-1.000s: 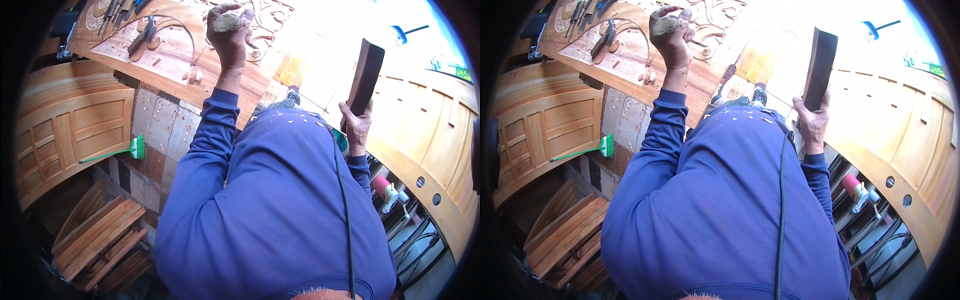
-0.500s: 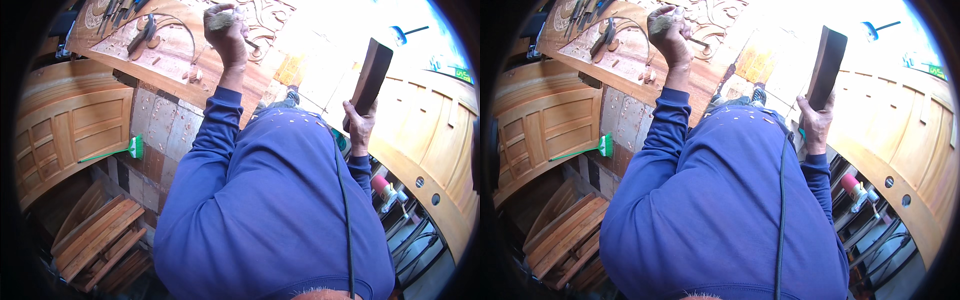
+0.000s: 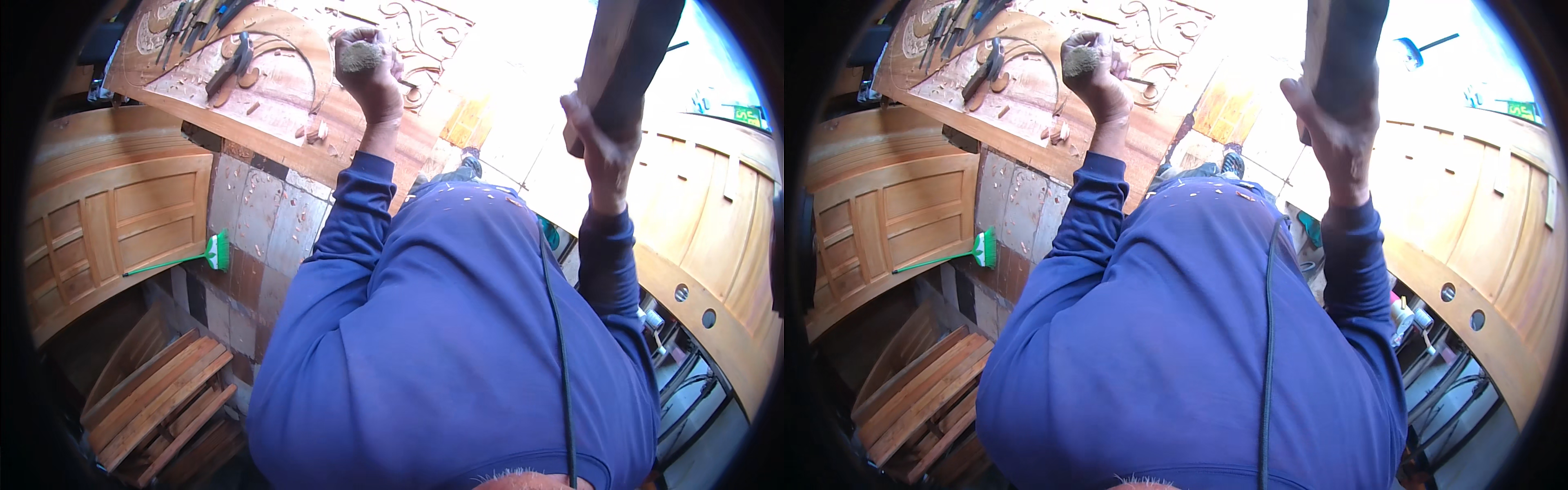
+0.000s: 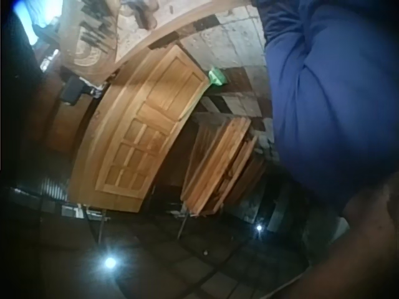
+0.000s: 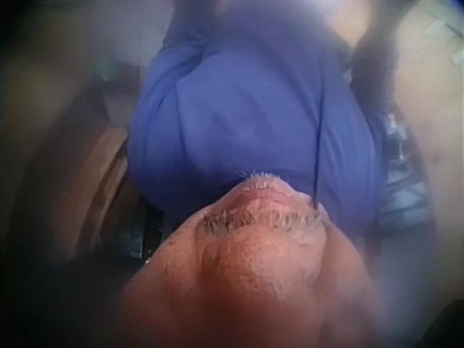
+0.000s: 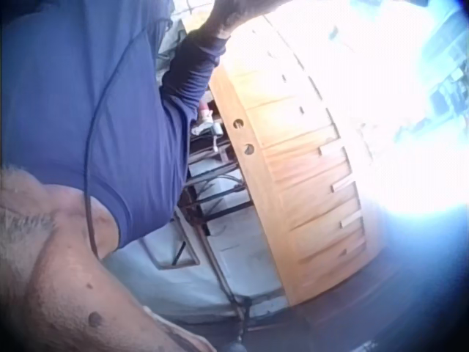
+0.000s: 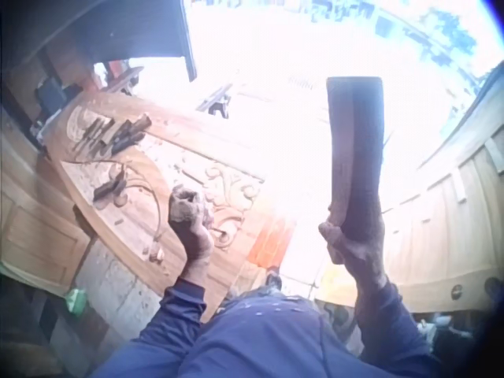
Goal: The person carves a decorative floral pattern into a large wooden panel using a chisel and a wooden mallet.
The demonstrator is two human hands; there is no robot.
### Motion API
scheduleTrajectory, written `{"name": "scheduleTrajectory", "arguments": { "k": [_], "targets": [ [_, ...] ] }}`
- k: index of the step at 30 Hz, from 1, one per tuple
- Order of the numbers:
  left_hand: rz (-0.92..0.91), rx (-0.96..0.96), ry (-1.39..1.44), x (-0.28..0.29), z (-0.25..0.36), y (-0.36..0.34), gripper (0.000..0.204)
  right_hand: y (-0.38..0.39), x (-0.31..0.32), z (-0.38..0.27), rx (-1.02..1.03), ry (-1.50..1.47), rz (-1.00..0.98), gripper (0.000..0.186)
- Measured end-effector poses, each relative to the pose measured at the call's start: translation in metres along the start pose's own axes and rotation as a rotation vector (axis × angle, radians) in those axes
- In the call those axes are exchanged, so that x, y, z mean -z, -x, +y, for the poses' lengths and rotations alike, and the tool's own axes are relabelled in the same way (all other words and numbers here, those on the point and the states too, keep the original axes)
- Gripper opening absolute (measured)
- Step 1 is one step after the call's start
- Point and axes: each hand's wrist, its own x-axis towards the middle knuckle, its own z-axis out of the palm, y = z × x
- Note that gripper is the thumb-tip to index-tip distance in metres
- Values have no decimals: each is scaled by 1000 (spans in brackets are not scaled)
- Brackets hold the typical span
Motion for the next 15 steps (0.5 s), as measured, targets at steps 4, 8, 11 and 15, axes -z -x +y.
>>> {"name": "scheduleTrajectory", "arguments": {
  "k": [4, 8, 11, 15],
  "targets": [
    [-23, -8, -62, 0, 2, 2, 14, -47, -28, -73, 169, -164, -18, 56],
    [-182, 48, -181, -12, -5, 3, 10, -61, -67, -14, 587, 123, -179, 70],
    [-189, 1, -357, 17, -20, 1, 12, -74, -69, -25, 757, 786, -544, 91],
    [-222, 102, -200, 9, -12, 4, 10, -65, -74, -40, 669, 429, -316, 87]
  ]
}}
